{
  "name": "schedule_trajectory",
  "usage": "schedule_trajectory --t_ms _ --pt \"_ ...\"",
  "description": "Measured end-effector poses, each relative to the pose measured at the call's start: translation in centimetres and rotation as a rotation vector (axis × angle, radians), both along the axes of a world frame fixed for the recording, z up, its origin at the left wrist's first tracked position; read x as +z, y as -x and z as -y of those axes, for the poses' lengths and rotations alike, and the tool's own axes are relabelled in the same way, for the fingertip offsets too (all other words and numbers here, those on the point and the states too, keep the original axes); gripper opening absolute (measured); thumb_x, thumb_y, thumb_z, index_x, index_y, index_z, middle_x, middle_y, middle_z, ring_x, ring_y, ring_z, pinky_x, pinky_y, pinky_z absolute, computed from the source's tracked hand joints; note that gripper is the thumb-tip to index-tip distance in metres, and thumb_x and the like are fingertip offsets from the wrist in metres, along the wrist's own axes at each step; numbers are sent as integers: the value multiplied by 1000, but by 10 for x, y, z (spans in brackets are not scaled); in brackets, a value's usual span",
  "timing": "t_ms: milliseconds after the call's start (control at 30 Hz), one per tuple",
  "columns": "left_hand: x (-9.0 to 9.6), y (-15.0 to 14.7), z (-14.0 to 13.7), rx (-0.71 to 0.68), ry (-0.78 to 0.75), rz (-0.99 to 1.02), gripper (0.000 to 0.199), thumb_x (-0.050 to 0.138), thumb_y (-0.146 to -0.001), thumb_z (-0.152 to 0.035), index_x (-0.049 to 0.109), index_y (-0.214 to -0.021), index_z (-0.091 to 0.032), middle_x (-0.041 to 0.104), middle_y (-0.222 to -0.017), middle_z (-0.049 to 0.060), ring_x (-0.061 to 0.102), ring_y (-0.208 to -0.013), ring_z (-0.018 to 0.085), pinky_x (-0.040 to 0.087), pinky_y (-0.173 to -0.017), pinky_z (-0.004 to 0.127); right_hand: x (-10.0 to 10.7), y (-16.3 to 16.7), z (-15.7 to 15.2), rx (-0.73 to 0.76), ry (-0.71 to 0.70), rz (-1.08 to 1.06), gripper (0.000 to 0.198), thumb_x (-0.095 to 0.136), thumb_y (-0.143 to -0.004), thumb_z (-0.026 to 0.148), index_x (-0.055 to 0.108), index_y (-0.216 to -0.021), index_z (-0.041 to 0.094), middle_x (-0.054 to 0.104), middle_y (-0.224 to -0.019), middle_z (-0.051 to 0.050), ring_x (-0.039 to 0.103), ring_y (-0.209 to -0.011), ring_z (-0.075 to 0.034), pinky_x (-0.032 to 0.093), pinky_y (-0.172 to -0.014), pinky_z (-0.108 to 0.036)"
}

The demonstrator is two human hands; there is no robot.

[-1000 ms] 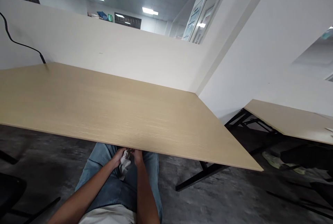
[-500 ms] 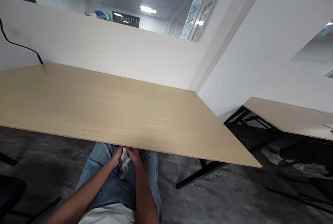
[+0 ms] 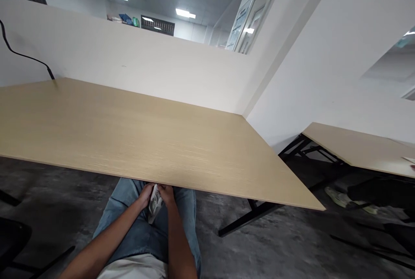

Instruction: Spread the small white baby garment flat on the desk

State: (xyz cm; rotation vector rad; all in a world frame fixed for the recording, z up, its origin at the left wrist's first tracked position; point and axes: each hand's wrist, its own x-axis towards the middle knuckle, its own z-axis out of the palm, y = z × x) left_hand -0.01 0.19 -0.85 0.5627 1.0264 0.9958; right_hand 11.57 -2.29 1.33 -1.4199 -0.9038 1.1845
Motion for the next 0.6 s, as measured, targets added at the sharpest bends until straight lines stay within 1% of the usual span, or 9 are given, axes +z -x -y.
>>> schedule_trajectory --t_ms 67,200,367,500,600 --pt "1 -1 2 12 -39 24 22 80 -57 -28 69 -72 -16 73 -67 1 68 -68 21 50 -70 28 -2 -1 -1 -20 -2 2 32 87 -53 46 72 -63 19 67 -61 -7 58 -61 -22 42 -51 -29" --pt "3 -4 5 -17 -49 72 27 86 -52 -26 69 -69 -15 72 -64 3 66 -59 19 51 -66 30 -7 -2 -2 -62 -6 -41 33 83 -57 49 71 -66 19 68 -63 -6 56 -58 -20 42 -52 -30" --pt "6 -5 3 -24 -57 124 28 86 -51 -19 72 -75 -15 74 -67 3 68 -60 19 53 -66 29 -5 -4 -5 -159 20 -160 34 80 -62 51 64 -64 21 65 -59 -6 57 -57 -19 44 -51 -30" --pt "5 -5 2 14 -53 126 29 86 -50 -18 72 -75 -15 76 -70 4 69 -62 19 53 -67 29 -2 -4 -6 -159 33 -150 37 79 -66 53 63 -65 20 64 -57 -7 59 -58 -21 44 -51 -31" --pt "2 -5 1 49 -46 119 28 85 -48 -17 71 -72 -15 75 -67 4 67 -59 19 52 -65 29 -2 -3 -5 -177 33 -155 34 82 -64 48 65 -67 19 67 -60 -8 62 -61 -22 48 -54 -32"
